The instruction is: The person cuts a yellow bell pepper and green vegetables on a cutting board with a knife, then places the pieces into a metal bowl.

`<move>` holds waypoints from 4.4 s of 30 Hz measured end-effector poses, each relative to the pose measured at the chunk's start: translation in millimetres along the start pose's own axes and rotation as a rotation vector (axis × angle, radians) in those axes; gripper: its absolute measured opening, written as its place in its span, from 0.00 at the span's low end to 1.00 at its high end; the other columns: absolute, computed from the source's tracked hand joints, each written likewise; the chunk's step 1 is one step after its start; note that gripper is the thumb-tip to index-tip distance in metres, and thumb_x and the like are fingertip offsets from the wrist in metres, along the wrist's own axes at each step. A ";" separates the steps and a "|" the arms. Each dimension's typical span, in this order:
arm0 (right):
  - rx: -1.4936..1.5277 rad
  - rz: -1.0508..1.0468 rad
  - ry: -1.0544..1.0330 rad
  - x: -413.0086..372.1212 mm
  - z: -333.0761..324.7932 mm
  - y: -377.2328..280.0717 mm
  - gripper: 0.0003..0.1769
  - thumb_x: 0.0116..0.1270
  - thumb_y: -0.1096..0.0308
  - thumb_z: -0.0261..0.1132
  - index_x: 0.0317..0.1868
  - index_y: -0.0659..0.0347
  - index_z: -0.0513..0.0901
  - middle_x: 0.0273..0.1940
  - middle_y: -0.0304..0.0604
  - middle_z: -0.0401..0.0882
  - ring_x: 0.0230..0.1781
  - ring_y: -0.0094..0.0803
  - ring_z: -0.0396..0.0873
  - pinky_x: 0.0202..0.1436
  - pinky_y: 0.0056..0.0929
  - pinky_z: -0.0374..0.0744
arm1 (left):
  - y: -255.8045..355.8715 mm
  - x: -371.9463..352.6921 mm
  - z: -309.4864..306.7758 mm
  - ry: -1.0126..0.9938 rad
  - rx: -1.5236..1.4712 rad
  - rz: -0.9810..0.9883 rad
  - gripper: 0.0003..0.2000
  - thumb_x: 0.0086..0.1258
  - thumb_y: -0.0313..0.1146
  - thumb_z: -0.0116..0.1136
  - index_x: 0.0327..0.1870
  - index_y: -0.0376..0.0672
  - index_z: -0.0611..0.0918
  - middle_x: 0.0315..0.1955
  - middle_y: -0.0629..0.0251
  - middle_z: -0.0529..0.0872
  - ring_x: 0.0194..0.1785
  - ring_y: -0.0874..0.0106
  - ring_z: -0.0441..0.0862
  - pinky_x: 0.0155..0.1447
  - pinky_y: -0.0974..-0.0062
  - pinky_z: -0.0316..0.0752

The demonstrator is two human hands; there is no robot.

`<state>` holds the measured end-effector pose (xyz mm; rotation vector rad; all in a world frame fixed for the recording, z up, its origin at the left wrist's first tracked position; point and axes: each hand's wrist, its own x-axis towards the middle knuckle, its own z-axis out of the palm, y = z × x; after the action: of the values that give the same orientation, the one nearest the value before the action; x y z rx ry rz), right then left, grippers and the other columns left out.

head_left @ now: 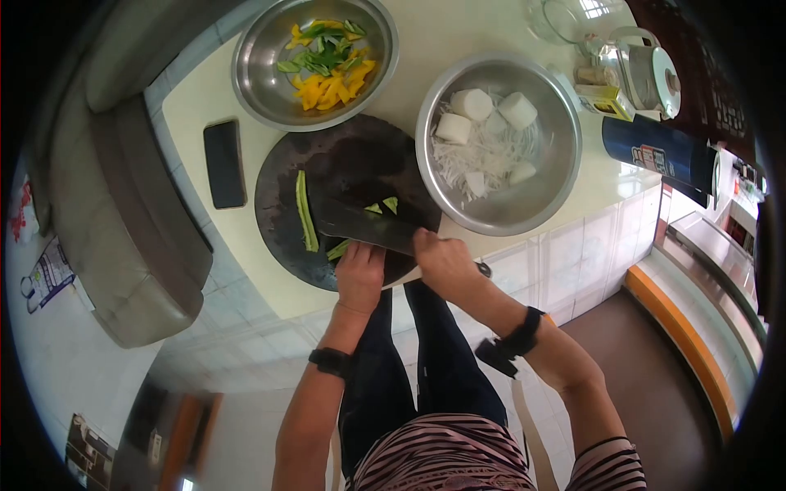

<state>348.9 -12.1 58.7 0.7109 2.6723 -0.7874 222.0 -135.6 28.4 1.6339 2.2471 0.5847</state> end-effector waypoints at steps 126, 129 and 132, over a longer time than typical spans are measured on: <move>0.195 0.154 -0.135 -19.9 21.5 -23.6 0.08 0.50 0.78 0.60 0.33 0.68 0.75 0.27 0.56 0.81 0.28 0.51 0.83 0.33 0.44 0.82 | -6.9 -41.2 -7.9 -0.005 0.081 -0.065 0.13 0.51 0.25 0.59 0.40 0.40 0.84 0.44 0.62 0.79 0.51 0.62 0.76 0.52 0.63 0.73; 0.246 0.175 -0.081 -33.2 16.0 -7.9 0.07 0.53 0.77 0.58 0.33 0.68 0.75 0.28 0.58 0.80 0.28 0.54 0.82 0.34 0.48 0.80 | -5.4 -38.5 -11.2 0.018 0.081 -0.061 0.15 0.52 0.24 0.57 0.43 0.39 0.83 0.46 0.61 0.78 0.55 0.61 0.74 0.56 0.60 0.69; 0.267 0.197 -0.032 -34.8 10.8 -7.6 0.08 0.57 0.75 0.58 0.38 0.65 0.75 0.26 0.55 0.80 0.27 0.56 0.80 0.33 0.50 0.78 | -10.1 -42.8 -8.2 0.087 0.005 -0.054 0.16 0.53 0.24 0.56 0.45 0.38 0.82 0.43 0.60 0.78 0.52 0.60 0.75 0.55 0.61 0.71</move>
<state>375.4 -36.9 66.3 0.9977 2.4457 -1.1014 222.9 -180.3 30.8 1.5735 2.3481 0.6481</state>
